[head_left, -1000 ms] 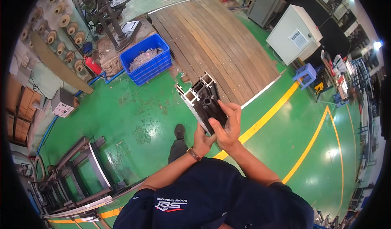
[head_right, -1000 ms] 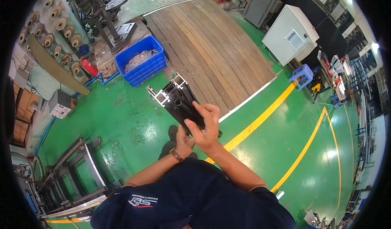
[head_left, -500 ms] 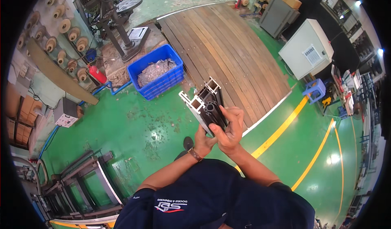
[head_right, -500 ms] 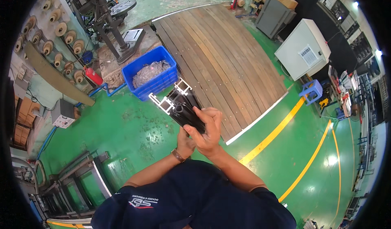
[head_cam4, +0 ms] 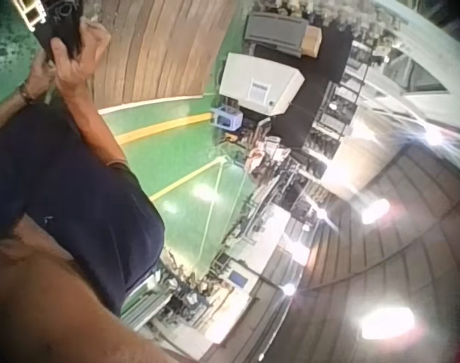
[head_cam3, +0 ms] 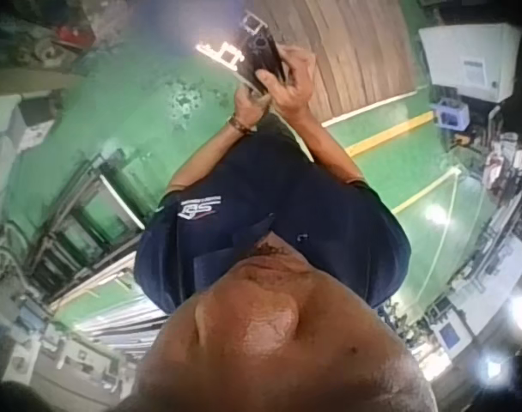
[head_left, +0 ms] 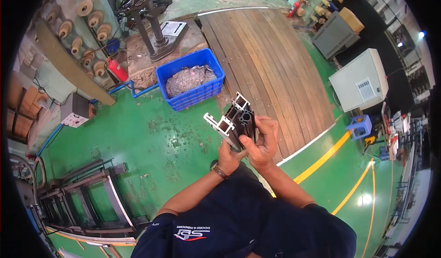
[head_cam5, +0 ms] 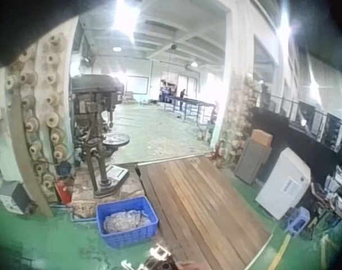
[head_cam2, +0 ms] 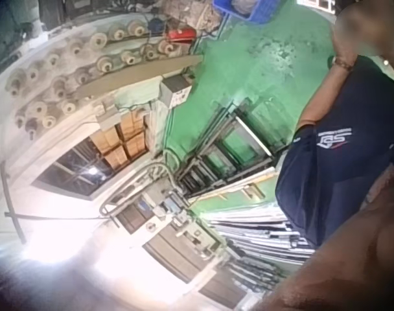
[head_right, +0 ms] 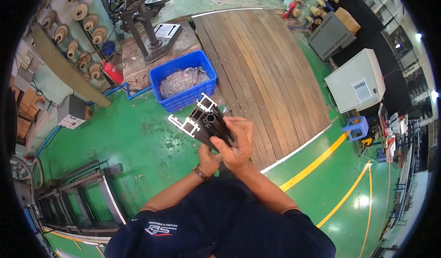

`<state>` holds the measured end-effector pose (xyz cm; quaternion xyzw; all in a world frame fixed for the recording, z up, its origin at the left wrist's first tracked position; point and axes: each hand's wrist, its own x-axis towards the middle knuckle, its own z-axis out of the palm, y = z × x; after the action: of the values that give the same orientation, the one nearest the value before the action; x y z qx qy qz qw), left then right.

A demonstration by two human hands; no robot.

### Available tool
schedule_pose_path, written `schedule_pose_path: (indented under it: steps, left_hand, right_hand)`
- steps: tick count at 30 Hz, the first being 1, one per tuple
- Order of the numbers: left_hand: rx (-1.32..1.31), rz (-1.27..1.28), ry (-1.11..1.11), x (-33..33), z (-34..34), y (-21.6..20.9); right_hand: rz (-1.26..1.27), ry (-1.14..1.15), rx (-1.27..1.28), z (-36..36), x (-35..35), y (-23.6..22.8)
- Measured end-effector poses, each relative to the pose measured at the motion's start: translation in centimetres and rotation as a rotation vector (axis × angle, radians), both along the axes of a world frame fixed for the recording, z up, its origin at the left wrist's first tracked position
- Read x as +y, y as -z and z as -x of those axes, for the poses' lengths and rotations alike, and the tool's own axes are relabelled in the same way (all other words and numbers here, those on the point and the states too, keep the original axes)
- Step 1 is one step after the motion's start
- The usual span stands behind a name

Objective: The person picks up two black metal profiles from a table, walks through a workshop, and retrieves a white metal profile from a rack. They align the profiles together and then use a roll of clear packing tape to secure the bundle. The person wraps the tape around the profiles multiple times to hold them together.

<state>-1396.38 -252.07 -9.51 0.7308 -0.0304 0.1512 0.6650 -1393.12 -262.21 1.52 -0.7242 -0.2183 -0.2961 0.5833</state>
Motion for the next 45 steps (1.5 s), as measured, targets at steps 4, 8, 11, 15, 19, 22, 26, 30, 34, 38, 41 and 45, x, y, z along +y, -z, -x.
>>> schedule_pose_path:
  steps: [4, 8, 11, 15, 19, 22, 26, 30, 34, 38, 41, 45]
  left_hand:
    - [-0.015, -0.030, -0.045, 1.5, -2.6, 0.8]
    - [0.007, -0.007, -0.101, 2.2, -5.4, -0.2]
    - [-0.022, -0.030, -0.124, 2.5, -8.4, -0.9]
    - [-0.038, -0.034, -0.128, 2.1, -13.3, -1.7]
    - [-0.017, -0.069, -0.139, 0.7, -17.5, -1.0]
    - [0.003, -0.137, -0.149, -0.4, -20.4, -0.5]
    - [0.033, -0.176, -0.144, -1.5, -23.6, -0.1]
    - [0.042, -0.132, -0.042, -1.9, -26.7, -0.2]
    - [0.065, -0.110, 0.024, -1.6, -29.5, -0.8]
    - [0.048, -0.080, 0.105, -1.1, -32.3, 0.6]
    - [0.122, -0.011, 0.234, -0.1, -34.6, 1.1]
    - [0.131, 0.020, 0.342, 3.1, -39.0, 1.2]
  right_hand:
    - [-0.009, -0.009, -0.028, -2.9, 1.7, 0.3]
    - [0.038, -0.063, -0.063, -6.4, 2.0, 0.8]
    - [0.037, -0.100, -0.066, -9.5, 2.3, 0.6]
    - [0.016, -0.191, -0.039, -14.4, 1.6, 0.4]
    - [0.012, -0.214, 0.032, -19.0, 0.0, 0.3]
    - [0.002, -0.241, 0.093, -22.3, -1.3, 0.7]
    - [-0.039, -0.260, 0.150, -26.6, -2.2, 1.3]
    - [-0.353, -0.453, 0.305, -29.5, -2.5, 2.6]
    - [-0.271, -0.550, 0.563, -33.1, -4.1, 2.4]
    - [-0.023, -0.711, 0.840, -36.4, -5.7, 3.2]
    - [-0.002, -0.654, 0.892, -38.0, -4.8, 4.4]
    - [0.084, -0.546, 0.864, -41.4, -2.1, 4.8]
